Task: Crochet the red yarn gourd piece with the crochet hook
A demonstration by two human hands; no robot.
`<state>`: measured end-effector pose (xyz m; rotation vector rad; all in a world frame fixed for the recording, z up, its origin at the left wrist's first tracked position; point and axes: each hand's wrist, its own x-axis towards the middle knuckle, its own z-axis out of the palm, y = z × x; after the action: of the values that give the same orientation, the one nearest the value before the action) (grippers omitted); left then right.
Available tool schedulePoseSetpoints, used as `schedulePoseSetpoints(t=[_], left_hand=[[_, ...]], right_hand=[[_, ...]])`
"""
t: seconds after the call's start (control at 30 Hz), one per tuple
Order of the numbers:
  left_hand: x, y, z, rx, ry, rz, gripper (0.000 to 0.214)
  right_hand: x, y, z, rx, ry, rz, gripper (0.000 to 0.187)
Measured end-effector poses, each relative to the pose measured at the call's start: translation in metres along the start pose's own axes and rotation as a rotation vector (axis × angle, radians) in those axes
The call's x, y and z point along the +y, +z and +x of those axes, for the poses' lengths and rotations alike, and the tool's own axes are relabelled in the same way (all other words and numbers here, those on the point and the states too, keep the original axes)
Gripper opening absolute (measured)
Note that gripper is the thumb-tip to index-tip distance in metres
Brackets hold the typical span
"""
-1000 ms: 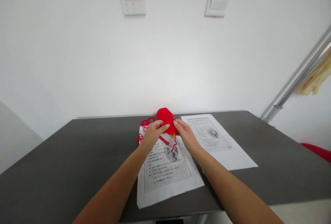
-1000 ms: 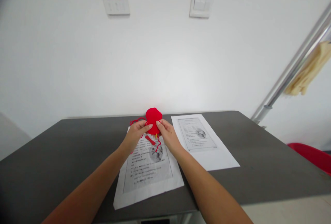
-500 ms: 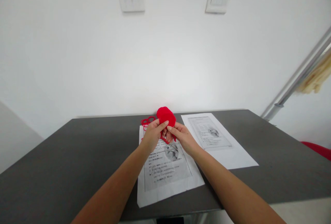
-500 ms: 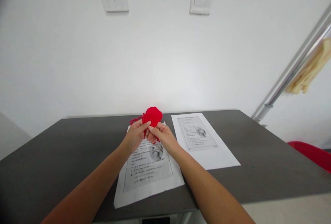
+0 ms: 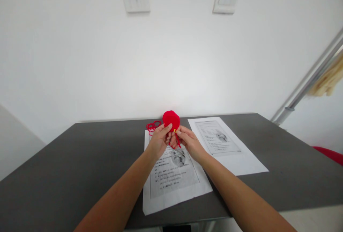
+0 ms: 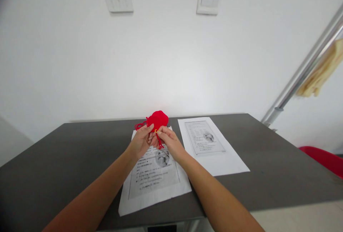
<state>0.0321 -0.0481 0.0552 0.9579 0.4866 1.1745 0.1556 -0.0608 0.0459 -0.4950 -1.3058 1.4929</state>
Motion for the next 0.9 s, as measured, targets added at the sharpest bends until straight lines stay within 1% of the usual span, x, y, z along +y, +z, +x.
schedulePoseSetpoints(t=[0.23,0.63,0.9], left_hand=[[-0.0018,-0.0002,-0.0003,0.026,-0.015,-0.015,0.038],[-0.0022,0.0001,-0.0011,0.035,-0.008,0.015,0.038],[-0.0024,-0.0005,-0.0007,0.052,-0.007,0.009,0.038]], right_hand=[[-0.0006,0.0003,0.0000,0.018,-0.005,-0.042,0.026],[-0.0045,0.0031,-0.0007,0.018,-0.012,-0.093,0.027],[-0.0051,0.0038,-0.0009,0.015,-0.011,-0.084,0.029]])
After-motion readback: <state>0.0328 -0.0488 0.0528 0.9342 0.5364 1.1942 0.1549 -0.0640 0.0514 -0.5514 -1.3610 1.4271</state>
